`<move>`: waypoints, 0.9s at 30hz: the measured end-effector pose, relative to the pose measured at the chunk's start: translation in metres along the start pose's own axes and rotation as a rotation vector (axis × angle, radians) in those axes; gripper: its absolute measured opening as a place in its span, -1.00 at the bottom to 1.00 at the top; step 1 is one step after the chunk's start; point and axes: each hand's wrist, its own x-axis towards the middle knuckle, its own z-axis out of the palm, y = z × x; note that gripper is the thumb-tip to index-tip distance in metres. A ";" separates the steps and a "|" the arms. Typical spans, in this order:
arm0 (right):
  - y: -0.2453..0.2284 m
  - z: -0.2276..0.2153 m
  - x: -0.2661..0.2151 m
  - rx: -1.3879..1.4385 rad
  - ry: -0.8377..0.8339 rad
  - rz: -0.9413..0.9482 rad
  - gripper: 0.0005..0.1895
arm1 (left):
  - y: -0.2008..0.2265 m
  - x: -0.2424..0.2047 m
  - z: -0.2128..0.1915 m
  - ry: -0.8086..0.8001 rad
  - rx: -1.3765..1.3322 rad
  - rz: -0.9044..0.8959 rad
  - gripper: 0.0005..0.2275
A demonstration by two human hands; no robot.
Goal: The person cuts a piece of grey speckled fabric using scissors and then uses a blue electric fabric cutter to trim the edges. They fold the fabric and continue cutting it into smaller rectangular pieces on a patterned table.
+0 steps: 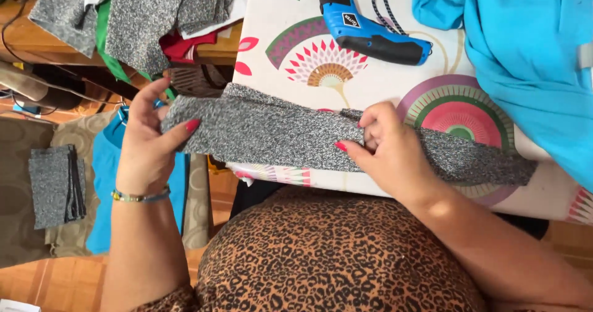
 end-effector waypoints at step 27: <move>0.084 -0.072 -0.050 -0.474 -0.113 -0.629 -0.55 | 0.023 -0.011 0.035 -0.122 0.493 0.040 -0.84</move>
